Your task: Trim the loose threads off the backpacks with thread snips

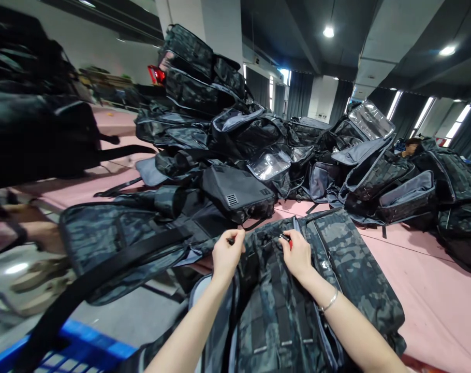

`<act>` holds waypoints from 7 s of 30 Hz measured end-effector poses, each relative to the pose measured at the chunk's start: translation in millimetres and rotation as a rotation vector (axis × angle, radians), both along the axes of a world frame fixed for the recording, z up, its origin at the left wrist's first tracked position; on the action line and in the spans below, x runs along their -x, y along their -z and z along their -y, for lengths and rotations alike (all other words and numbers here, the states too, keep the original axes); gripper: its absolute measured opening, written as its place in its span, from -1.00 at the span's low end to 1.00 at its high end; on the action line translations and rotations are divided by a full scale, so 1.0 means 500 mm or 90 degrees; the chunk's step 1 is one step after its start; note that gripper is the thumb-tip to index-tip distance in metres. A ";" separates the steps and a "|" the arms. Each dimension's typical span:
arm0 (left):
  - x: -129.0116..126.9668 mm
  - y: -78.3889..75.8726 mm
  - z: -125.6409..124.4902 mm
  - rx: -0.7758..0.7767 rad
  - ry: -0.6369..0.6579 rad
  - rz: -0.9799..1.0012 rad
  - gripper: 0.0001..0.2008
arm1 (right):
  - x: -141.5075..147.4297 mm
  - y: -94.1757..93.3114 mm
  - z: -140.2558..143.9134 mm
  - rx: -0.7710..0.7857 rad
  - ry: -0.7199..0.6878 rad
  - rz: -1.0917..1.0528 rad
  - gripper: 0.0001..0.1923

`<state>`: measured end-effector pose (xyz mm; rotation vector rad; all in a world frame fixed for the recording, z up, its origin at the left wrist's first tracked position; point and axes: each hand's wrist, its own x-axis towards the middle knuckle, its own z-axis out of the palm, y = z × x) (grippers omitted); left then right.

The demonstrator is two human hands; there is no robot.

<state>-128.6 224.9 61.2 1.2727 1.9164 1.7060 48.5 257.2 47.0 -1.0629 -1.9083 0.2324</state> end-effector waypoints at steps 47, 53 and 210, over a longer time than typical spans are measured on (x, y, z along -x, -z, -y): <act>-0.030 0.088 -0.065 0.131 0.118 -0.677 -0.74 | 0.021 0.017 -0.016 0.020 0.075 0.406 -0.92; -0.029 0.083 -0.059 0.101 0.094 -0.692 -0.74 | 0.026 0.018 -0.021 0.023 0.056 0.395 -0.91; -0.152 0.018 0.339 0.199 0.223 0.317 -0.77 | -0.145 0.063 0.333 -0.095 -0.123 0.012 -0.75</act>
